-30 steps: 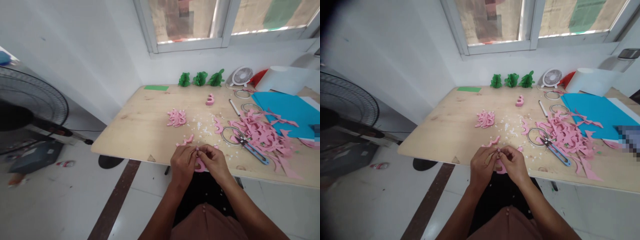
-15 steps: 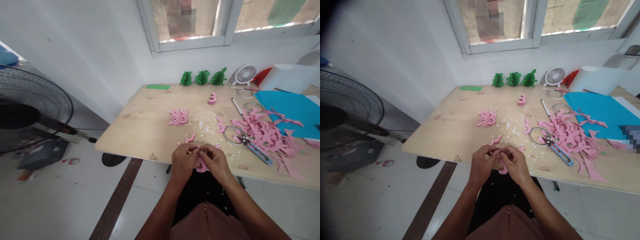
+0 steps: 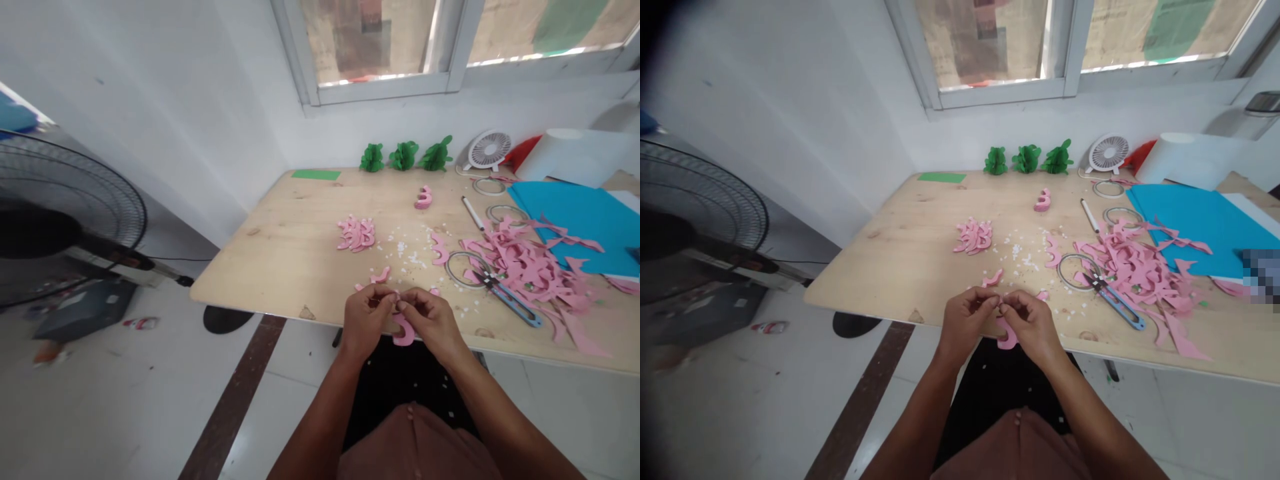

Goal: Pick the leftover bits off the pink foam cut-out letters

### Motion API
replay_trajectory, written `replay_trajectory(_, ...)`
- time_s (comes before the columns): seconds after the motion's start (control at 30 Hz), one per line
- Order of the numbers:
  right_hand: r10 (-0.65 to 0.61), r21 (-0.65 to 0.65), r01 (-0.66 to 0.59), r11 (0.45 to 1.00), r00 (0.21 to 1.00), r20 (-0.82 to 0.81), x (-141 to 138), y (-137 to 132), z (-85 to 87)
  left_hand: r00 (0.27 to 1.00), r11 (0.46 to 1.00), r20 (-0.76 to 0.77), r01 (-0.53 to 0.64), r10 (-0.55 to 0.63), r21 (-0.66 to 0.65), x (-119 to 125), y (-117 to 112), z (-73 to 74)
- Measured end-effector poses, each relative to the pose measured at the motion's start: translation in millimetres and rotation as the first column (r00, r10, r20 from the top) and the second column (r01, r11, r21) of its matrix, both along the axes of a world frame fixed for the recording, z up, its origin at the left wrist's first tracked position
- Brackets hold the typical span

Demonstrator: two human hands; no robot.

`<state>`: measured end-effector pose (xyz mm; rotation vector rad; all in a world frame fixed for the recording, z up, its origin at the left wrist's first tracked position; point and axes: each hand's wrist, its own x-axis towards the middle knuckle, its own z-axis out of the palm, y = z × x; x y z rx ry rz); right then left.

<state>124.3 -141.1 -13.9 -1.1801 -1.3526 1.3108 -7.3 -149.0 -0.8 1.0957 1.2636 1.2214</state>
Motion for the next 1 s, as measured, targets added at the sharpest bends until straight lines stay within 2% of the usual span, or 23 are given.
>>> replay_trajectory(0.17,0.014,-0.021,-0.015,1.0,0.999,-0.043,0.6,-0.4,2.6,1.0,1.0,-0.013,-0.018,0.018,0.004,-0.3,2.0,-1.1)
replay_trajectory(0.37,0.008,-0.034,-0.01,0.999,0.998,-0.058,1.0,-0.1,1.4,0.994,0.998,0.098,-0.047,0.05,-0.04,0.0,1.6,-1.0)
replay_trajectory(0.53,-0.015,-0.057,0.01,0.998,0.996,-0.089,1.3,-0.5,2.1,0.981,0.993,0.157,-0.115,0.118,-0.026,-1.0,2.6,-5.0)
replay_trajectory(0.6,-0.026,-0.08,0.016,0.997,0.992,-0.12,1.8,-0.6,1.4,0.987,0.993,0.115,-0.115,0.114,0.0,-1.1,3.1,-8.4)
replay_trajectory(0.73,-0.051,-0.104,0.035,0.994,0.986,-0.157,3.5,-0.5,-2.3,0.994,0.995,-0.065,-0.083,0.087,0.063,-1.4,2.7,-16.3)
replay_trajectory(0.87,-0.078,-0.108,0.058,0.992,0.978,-0.195,4.9,0.0,-4.7,0.968,0.987,-0.222,-0.091,0.118,0.131,-1.5,1.4,-20.9)
replay_trajectory(1.0,-0.113,-0.124,0.087,0.988,0.968,-0.224,5.0,0.5,-4.5,0.941,0.982,-0.305,-0.099,0.144,0.16,-0.7,1.2,-20.7)
